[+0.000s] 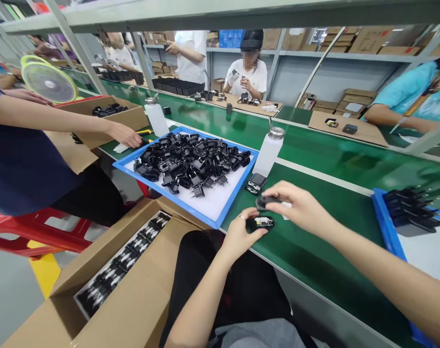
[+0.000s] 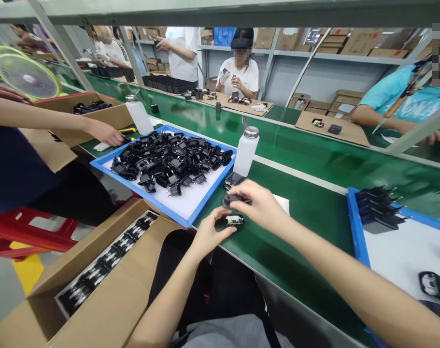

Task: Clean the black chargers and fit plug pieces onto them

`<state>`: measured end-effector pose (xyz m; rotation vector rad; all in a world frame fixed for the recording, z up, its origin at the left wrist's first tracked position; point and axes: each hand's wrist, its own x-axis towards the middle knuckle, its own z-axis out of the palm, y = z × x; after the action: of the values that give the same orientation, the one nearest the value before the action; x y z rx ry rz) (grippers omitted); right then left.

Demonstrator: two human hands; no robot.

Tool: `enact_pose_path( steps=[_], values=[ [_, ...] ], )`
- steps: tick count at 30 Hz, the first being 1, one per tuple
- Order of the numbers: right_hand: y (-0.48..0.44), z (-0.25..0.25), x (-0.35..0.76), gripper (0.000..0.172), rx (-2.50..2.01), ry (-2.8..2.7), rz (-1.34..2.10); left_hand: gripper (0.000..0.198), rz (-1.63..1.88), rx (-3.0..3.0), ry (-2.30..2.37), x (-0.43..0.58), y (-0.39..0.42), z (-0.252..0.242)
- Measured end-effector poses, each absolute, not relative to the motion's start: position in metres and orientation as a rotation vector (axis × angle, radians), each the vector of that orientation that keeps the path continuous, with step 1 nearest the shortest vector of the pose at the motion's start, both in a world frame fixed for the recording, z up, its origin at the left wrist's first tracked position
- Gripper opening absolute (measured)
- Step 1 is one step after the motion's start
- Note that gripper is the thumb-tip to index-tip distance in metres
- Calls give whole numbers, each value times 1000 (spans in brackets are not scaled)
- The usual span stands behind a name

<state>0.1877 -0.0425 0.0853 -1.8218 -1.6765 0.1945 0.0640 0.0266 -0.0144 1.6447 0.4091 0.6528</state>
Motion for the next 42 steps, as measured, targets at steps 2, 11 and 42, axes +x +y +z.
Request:
enact_pose_path(
  steps=[2,11,42],
  values=[
    [-62,69,183,12,-1785,-1619,199,42,670,1620,408,65,26,-15],
    [-67,40,185,13,-1760,-1803,16,39,692,1655,451,64,25,-13],
    [-54,56,196,22,-1981,-2436,-73,24,464,2500,601,58,21,21]
  ],
)
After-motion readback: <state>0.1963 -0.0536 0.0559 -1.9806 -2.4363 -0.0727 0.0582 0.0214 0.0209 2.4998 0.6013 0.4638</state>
